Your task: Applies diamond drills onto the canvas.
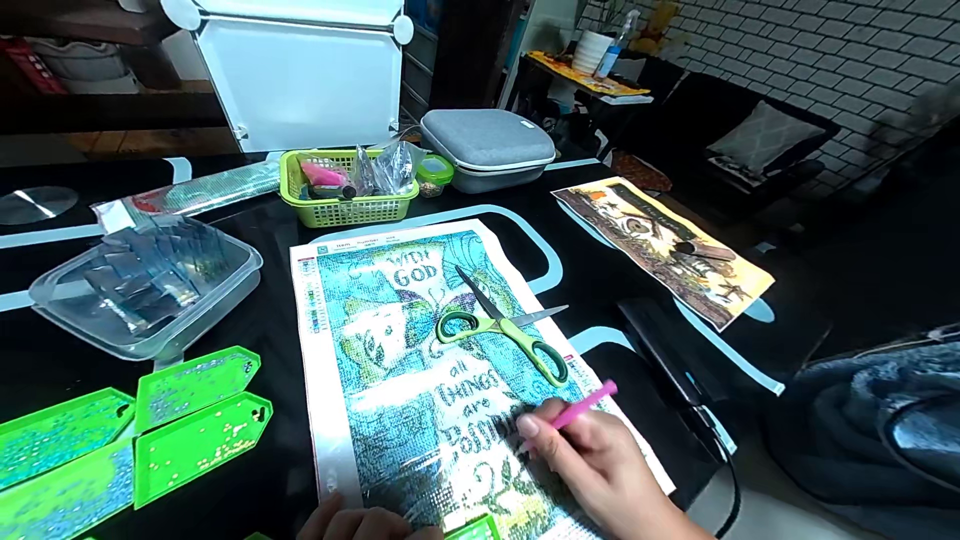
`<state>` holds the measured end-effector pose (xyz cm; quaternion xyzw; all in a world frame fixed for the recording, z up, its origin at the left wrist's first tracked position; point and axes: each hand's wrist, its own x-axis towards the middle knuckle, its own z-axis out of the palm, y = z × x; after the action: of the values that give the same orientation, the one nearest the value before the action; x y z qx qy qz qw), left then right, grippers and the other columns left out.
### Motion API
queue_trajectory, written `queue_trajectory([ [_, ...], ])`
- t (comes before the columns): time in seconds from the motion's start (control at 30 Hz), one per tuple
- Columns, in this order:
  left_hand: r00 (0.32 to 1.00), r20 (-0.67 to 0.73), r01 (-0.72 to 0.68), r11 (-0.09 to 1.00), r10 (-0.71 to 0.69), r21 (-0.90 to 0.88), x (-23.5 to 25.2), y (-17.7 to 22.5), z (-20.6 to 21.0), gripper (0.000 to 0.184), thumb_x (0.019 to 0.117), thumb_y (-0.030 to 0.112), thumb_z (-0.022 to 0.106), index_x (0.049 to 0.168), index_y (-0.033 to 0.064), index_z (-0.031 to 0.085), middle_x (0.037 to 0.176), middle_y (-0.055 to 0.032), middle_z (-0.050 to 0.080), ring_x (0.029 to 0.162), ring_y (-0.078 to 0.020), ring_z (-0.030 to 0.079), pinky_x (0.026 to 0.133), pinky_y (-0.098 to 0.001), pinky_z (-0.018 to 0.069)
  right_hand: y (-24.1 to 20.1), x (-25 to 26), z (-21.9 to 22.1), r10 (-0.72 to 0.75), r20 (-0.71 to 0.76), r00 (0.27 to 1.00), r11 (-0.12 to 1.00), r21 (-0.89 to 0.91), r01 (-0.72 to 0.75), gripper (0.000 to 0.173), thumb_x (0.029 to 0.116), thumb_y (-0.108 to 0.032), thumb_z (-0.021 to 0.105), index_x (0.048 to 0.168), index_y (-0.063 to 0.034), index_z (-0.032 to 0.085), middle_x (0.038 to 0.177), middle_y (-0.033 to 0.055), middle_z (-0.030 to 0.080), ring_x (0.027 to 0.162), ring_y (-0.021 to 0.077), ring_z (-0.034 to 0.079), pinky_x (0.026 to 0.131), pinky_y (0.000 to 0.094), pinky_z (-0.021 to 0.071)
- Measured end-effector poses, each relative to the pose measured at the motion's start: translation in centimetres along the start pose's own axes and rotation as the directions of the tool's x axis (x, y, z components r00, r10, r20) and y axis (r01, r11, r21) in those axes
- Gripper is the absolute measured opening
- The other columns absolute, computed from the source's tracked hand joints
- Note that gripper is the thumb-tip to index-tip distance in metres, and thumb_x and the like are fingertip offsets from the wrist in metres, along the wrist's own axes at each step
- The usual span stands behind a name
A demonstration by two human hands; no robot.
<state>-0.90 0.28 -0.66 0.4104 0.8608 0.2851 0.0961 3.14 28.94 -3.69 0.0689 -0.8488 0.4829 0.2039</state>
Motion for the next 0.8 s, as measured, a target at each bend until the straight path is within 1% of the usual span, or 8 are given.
queue_trajectory([
  [0.07,1.000,-0.003,-0.003,1.000,0.003,0.005,0.0,0.0,0.0,0.048,0.0882,0.047,0.075,0.121,0.0122,0.074,0.107,-0.0155,0.072,0.103,-0.0377,0.066,0.108,-0.0619,0.0375,-0.3,0.3,-0.1,0.163,-0.032,0.986,0.968,0.201,-0.153,0.023,0.1064,-0.023,0.057,0.091,-0.0110,0.069,0.076,-0.0078,0.068,0.065,-0.0041,0.063,0.058,0.0127,0.0520],
  [0.13,1.000,-0.013,-0.001,1.000,0.001,0.004,0.0,0.0,0.1,0.047,0.0877,0.047,0.075,0.121,0.0123,0.075,0.106,-0.0149,0.072,0.103,-0.0372,0.066,0.108,-0.0615,0.0376,-0.9,0.2,0.4,0.216,-0.054,0.975,0.934,0.303,-0.190,0.022,0.1061,-0.023,0.058,0.089,-0.0139,0.069,0.077,-0.0093,0.070,0.065,-0.0039,0.064,0.057,0.0130,0.0529],
  [0.2,1.000,-0.020,0.000,1.000,0.000,0.006,0.1,0.0,0.1,0.047,0.0870,0.046,0.076,0.119,0.0123,0.075,0.105,-0.0145,0.072,0.103,-0.0365,0.067,0.108,-0.0609,0.0382,-2.2,-0.5,1.3,0.174,0.007,0.985,0.937,0.307,-0.167,0.022,0.1070,-0.022,0.057,0.091,-0.0110,0.068,0.077,-0.0072,0.069,0.067,-0.0035,0.064,0.060,0.0147,0.0540],
  [0.3,1.000,-0.028,-0.001,1.000,0.001,0.006,0.0,0.0,0.2,0.046,0.0866,0.045,0.076,0.119,0.0127,0.075,0.105,-0.0137,0.073,0.102,-0.0358,0.067,0.108,-0.0605,0.0384,-3.8,-1.4,2.6,0.067,0.101,0.993,0.963,0.254,-0.091,0.024,0.1070,-0.017,0.057,0.092,-0.0011,0.065,0.072,0.0028,0.065,0.065,0.0001,0.061,0.061,0.0170,0.0518],
  [0.37,0.999,-0.036,0.001,1.000,0.000,0.010,0.0,0.0,0.3,0.046,0.0860,0.045,0.077,0.118,0.0133,0.075,0.105,-0.0129,0.073,0.102,-0.0350,0.067,0.108,-0.0597,0.0385,-3.8,-1.7,3.2,0.008,0.114,0.993,0.980,0.198,-0.031,0.025,0.1069,-0.016,0.057,0.091,0.0018,0.064,0.071,0.0075,0.063,0.063,0.0034,0.059,0.060,0.0174,0.0490],
  [0.47,0.999,-0.040,0.002,1.000,-0.001,0.014,0.0,0.0,0.3,0.045,0.0860,0.045,0.077,0.118,0.0137,0.076,0.105,-0.0123,0.073,0.103,-0.0346,0.067,0.108,-0.0586,0.0380,-3.5,-1.7,3.6,-0.028,0.110,0.993,0.987,0.160,0.010,0.025,0.1065,-0.016,0.058,0.091,0.0020,0.064,0.071,0.0086,0.063,0.063,0.0047,0.059,0.060,0.0171,0.0491],
  [0.63,0.999,-0.048,0.005,1.000,-0.005,0.008,0.0,-0.1,0.3,0.045,0.0852,0.045,0.077,0.117,0.0142,0.076,0.104,-0.0113,0.073,0.104,-0.0333,0.066,0.108,-0.0573,0.0378,-4.1,-1.7,3.8,-0.038,0.134,0.990,0.984,0.179,0.014,0.025,0.1064,-0.015,0.058,0.091,0.0027,0.063,0.074,0.0105,0.064,0.066,0.0064,0.061,0.063,0.0180,0.0509],
  [0.8,0.998,-0.061,0.002,1.000,-0.003,-0.003,-0.1,0.0,0.4,0.044,0.0852,0.044,0.078,0.117,0.0137,0.076,0.103,-0.0113,0.073,0.103,-0.0333,0.067,0.108,-0.0574,0.0385,-4.4,-1.5,4.1,-0.050,0.143,0.988,0.985,0.168,0.025,0.024,0.1058,-0.014,0.059,0.090,0.0027,0.065,0.074,0.0105,0.064,0.066,0.0070,0.061,0.063,0.0186,0.0508],
])
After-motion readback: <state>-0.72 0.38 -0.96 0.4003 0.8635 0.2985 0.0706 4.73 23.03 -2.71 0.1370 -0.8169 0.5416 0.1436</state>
